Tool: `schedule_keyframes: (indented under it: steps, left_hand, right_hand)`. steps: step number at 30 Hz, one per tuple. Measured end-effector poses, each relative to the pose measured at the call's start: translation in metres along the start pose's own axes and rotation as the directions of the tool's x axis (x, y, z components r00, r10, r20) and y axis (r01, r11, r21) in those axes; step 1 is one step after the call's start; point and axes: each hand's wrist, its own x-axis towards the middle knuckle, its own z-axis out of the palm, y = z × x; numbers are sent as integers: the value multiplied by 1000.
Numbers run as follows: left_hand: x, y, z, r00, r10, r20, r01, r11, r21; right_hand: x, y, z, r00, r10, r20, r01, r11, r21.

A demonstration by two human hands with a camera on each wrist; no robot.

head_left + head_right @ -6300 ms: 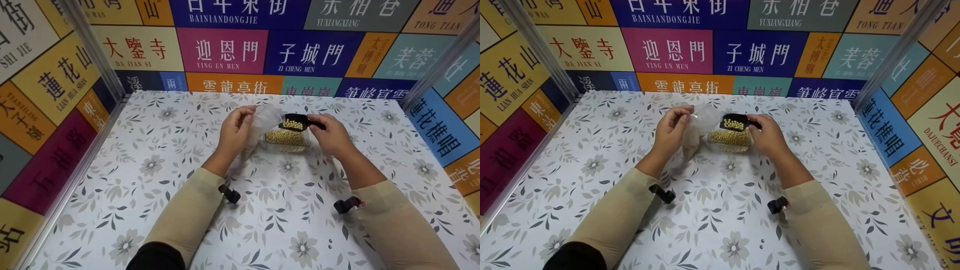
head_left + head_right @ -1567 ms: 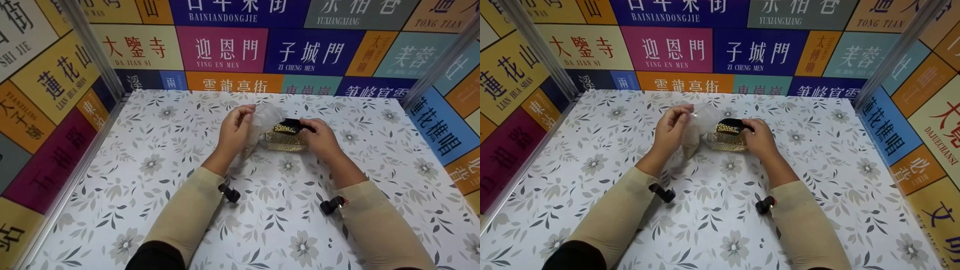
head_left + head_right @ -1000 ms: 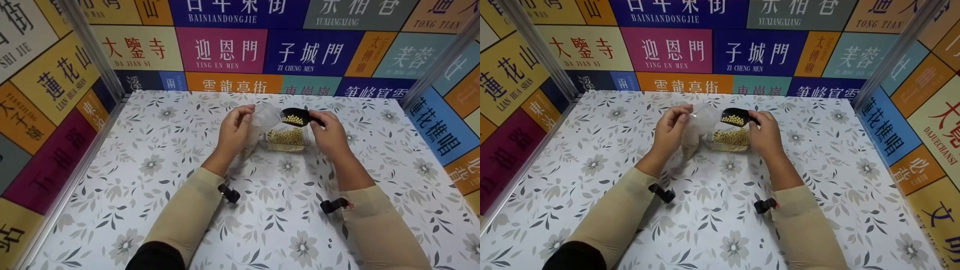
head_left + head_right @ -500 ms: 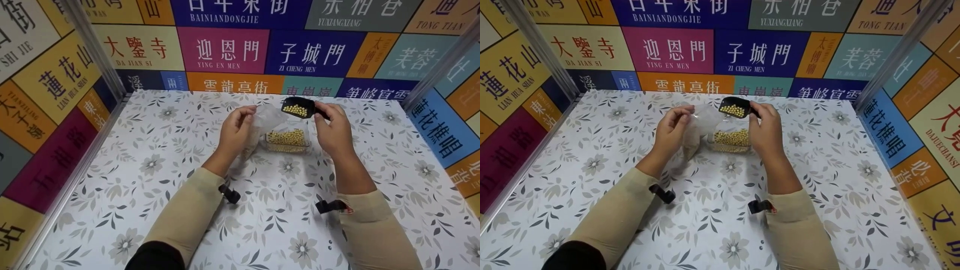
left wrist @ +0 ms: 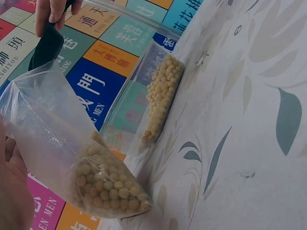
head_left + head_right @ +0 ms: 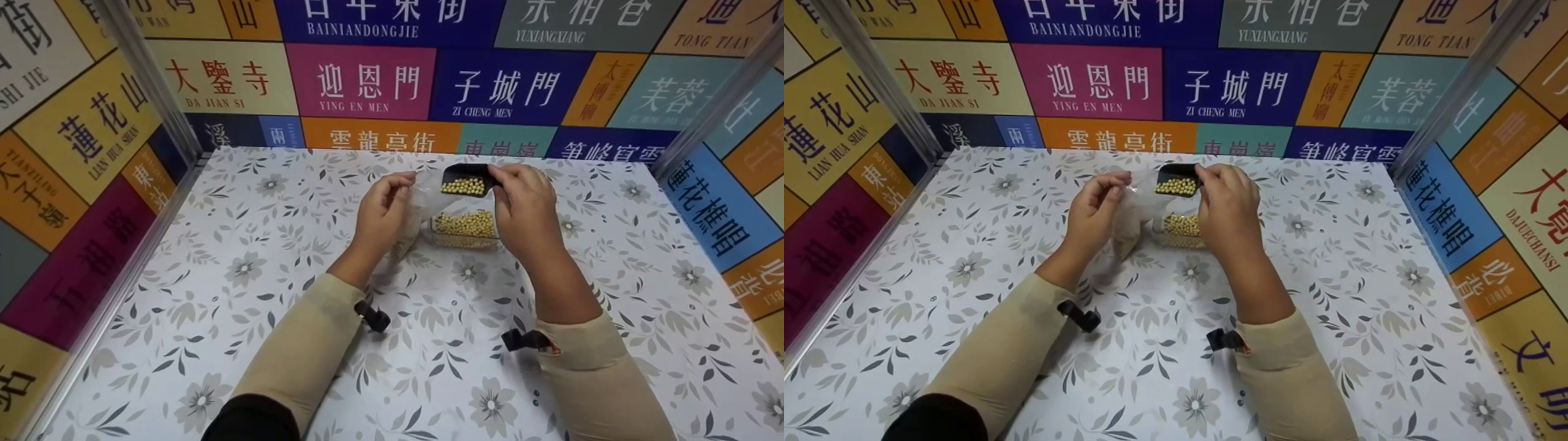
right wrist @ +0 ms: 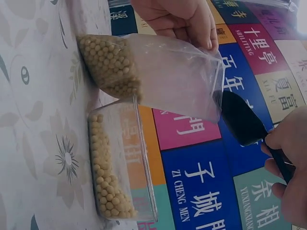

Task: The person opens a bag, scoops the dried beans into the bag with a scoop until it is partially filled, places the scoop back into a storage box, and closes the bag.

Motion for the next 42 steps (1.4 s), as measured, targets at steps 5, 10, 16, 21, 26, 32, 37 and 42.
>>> schedule_keyframes:
  steps: [5, 10, 16, 21, 26, 32, 37, 42]
  left_hand:
    - [0, 0, -1, 1000, 3, 6, -3, 1000, 31]
    - [-1, 0, -1, 1000, 5, 11, -5, 999, 37]
    - [0, 0, 0, 1000, 5, 0, -5, 1000, 22]
    - [0, -1, -1, 1000, -5, -17, 5, 1000, 28]
    - [0, 0, 0, 1000, -9, -14, 9, 999, 32]
    - [-1, -1, -1, 1000, -7, -11, 7, 1000, 25]
    - [-1, -3, -1, 1000, 5, -5, -5, 1000, 4]
    - [-1, -3, 0, 1000, 3, -3, -3, 1000, -5]
  right_hand:
    - [-3, -3, 4, 990, -121, -70, 115, 990, -79]
    - [-4, -3, 4, 982, -158, -105, 148, 984, -101]
    - [-6, -1, 3, 983, -150, -102, 141, 986, -92]
    - [-5, 7, -2, 996, -45, -75, 44, 999, -12]
    - [-2, 27, -10, 988, 150, 16, -151, 985, 87]
    - [1, 51, -14, 949, 266, 167, -292, 943, 158]
    - [1, 63, -16, 931, 277, 236, -314, 940, 133]
    - [1, 67, -14, 880, 258, 398, -290, 957, 21]
